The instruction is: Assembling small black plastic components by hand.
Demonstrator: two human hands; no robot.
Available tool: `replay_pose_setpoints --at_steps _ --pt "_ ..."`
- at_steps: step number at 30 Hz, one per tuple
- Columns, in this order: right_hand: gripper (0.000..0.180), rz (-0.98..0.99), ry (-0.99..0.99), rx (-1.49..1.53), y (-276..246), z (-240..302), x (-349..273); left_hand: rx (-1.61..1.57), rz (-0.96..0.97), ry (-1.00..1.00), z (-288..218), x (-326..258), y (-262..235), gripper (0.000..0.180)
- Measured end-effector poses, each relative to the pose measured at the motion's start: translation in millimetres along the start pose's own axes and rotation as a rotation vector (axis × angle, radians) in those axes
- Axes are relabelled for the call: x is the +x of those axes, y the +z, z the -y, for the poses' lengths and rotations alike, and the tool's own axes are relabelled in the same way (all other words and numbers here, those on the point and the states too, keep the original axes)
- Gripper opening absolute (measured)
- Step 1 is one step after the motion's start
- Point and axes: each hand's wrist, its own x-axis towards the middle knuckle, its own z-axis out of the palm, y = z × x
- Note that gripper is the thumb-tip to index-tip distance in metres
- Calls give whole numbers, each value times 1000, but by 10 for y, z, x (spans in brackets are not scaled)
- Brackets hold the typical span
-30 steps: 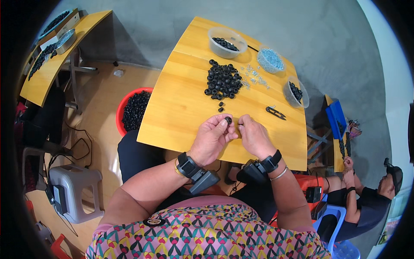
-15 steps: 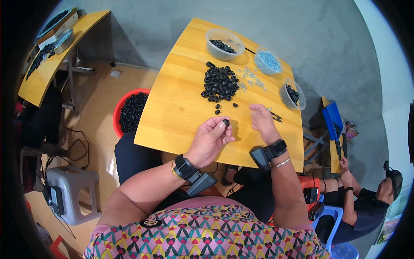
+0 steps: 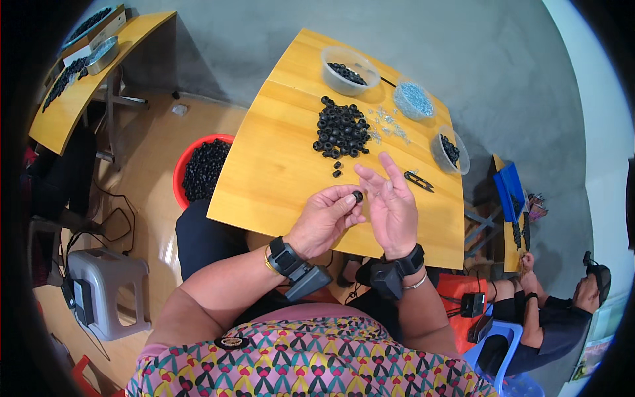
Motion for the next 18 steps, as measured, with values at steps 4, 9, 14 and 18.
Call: replay_pose_setpoints --at_steps 4,9,14,18 --pt "53 76 83 52 10 -25 -19 -22 13 4 -18 -6 24 18" --pt "57 85 79 -39 -3 -65 -4 -10 0 -14 -34 -26 46 17" --pt "57 105 63 -177 -20 -105 -15 1 39 -20 -25 -6 2 16" --pt "46 96 -111 -567 1 -105 -24 18 53 -13 10 6 -49 16"
